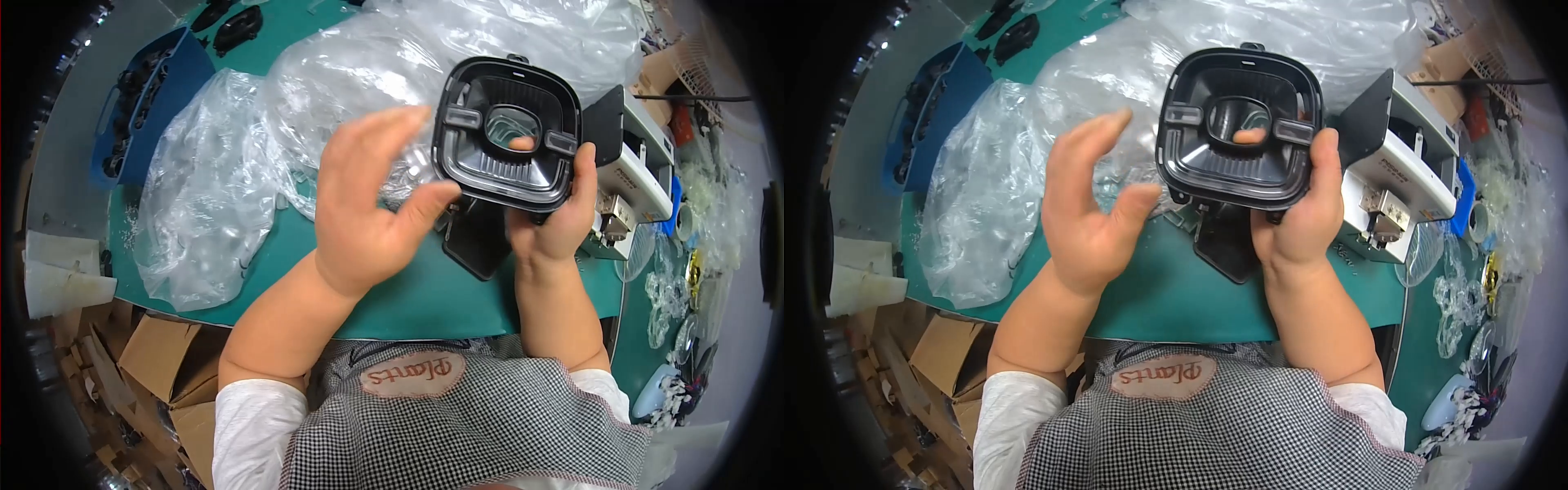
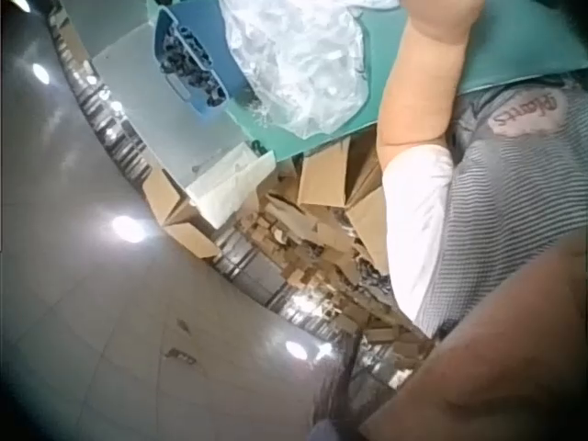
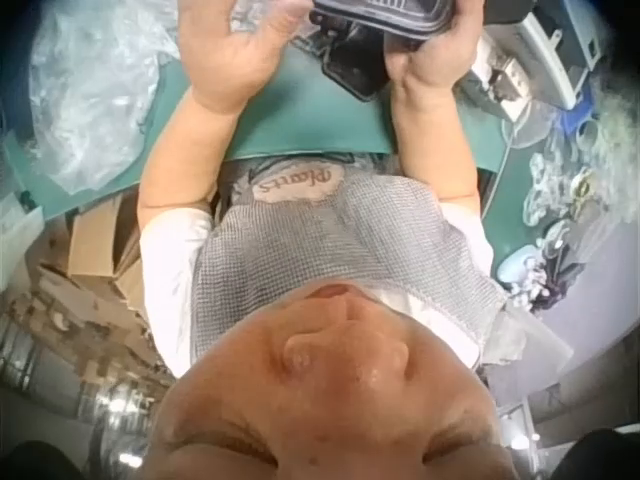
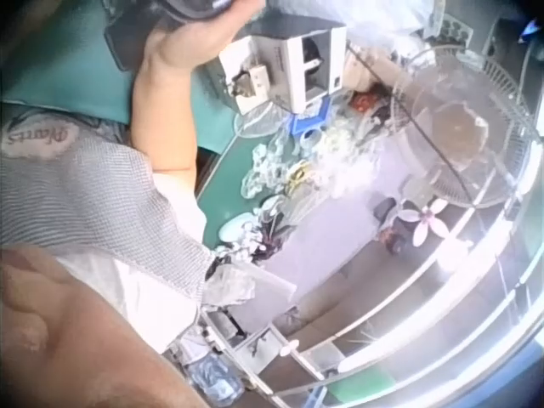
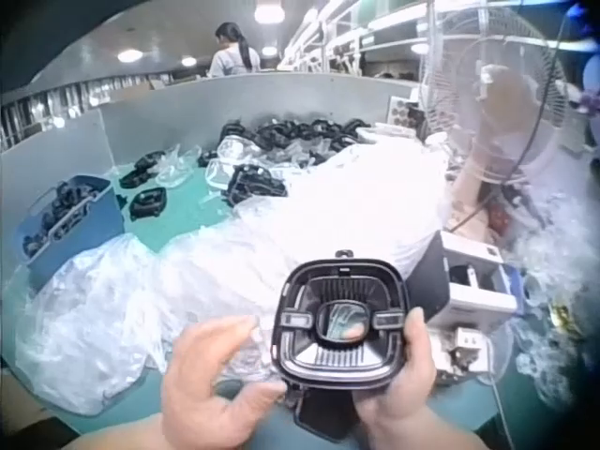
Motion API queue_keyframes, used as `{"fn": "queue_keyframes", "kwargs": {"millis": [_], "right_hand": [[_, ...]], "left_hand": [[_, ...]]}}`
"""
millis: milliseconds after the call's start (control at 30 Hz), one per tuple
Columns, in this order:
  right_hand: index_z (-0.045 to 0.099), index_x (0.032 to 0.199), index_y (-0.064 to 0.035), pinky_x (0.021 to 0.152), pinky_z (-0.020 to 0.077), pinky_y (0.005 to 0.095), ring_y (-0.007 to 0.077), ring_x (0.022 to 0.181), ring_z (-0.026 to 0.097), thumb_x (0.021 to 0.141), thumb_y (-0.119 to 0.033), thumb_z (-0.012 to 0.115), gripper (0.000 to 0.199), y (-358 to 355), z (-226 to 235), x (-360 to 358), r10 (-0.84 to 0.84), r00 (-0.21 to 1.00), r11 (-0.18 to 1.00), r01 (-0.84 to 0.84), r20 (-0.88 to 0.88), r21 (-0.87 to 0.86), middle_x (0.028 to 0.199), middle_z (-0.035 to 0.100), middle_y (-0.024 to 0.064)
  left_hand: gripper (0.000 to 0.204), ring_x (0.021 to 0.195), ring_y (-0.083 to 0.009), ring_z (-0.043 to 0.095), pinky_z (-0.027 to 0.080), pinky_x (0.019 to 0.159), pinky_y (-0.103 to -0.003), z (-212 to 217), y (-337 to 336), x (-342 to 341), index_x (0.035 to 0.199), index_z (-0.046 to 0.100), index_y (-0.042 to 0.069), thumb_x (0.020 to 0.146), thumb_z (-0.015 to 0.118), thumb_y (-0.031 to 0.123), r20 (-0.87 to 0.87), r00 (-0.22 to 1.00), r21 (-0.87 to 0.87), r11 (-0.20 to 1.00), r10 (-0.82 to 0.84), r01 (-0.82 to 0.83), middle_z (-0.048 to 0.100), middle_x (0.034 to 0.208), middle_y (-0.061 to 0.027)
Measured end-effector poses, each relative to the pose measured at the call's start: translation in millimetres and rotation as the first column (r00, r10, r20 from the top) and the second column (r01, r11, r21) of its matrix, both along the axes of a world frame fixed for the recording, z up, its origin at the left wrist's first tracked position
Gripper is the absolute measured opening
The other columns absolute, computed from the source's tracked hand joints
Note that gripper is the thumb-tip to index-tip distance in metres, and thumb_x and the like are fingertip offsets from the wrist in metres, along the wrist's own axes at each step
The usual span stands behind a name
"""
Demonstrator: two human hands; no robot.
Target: The person assembles black plastic housings with transparent covers and internal plastic inserts by hand, creating finished components.
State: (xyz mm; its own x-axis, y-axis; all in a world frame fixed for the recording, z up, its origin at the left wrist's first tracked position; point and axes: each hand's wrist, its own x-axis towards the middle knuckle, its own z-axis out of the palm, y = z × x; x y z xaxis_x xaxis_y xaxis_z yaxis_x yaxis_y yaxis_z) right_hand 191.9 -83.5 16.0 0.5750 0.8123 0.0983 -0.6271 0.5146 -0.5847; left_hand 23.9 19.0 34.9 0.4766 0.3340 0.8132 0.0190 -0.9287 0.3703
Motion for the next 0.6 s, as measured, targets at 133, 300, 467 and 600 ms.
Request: {"fn": "queue_keyframes", "kwargs": {"millis": [133,300,467,600], "right_hand": [[0.064,0.103,-0.001,0.08,0.0565,0.0414,0.0288,0.085,0.069,0.104,-0.044,0.034,0.053,1,3,-6,-0.009,1.0,1.0,0.009,-0.007,-0.028,0.093,0.07,0.0157],[0.06,0.111,-0.0004,0.079,0.0575,0.0399,0.0277,0.085,0.069,0.104,-0.043,0.03,0.053,0,-2,-4,0.072,0.996,0.997,-0.072,0.045,-0.005,0.094,0.069,0.0161],[0.054,0.123,-0.0014,0.083,0.0573,0.0404,0.0282,0.092,0.068,0.105,-0.042,0.027,0.052,-1,-2,-1,0.116,0.982,0.989,-0.128,0.15,0.079,0.097,0.068,0.0167],[0.052,0.126,-0.0018,0.083,0.0569,0.0399,0.0276,0.094,0.068,0.105,-0.042,0.027,0.051,0,-4,3,0.121,0.977,0.987,-0.138,0.177,0.088,0.098,0.068,0.0162]], "left_hand": [[0.053,0.099,-0.0194,0.061,0.047,0.087,-0.032,-15,7,5,0.127,0.055,-0.002,0.09,0.071,0.033,0.126,0.984,-0.679,0.713,-0.122,0.175,0.066,0.11,-0.0088],[0.042,0.089,-0.009,0.058,0.047,0.081,-0.026,-14,9,2,0.118,0.059,-0.003,0.094,0.066,0.031,0.352,0.822,-0.93,-0.065,-0.448,0.363,0.064,0.1,-0.0032],[0.038,0.084,-0.0085,0.056,0.046,0.076,-0.024,-15,7,5,0.115,0.06,-0.001,0.094,0.065,0.03,0.404,0.802,-0.912,-0.123,-0.441,0.392,0.064,0.097,-0.0022],[0.038,0.086,-0.0095,0.057,0.047,0.077,-0.026,-15,4,5,0.115,0.06,-0.001,0.095,0.065,0.031,0.424,0.812,-0.905,-0.158,-0.4,0.394,0.064,0.1,-0.0032]]}}
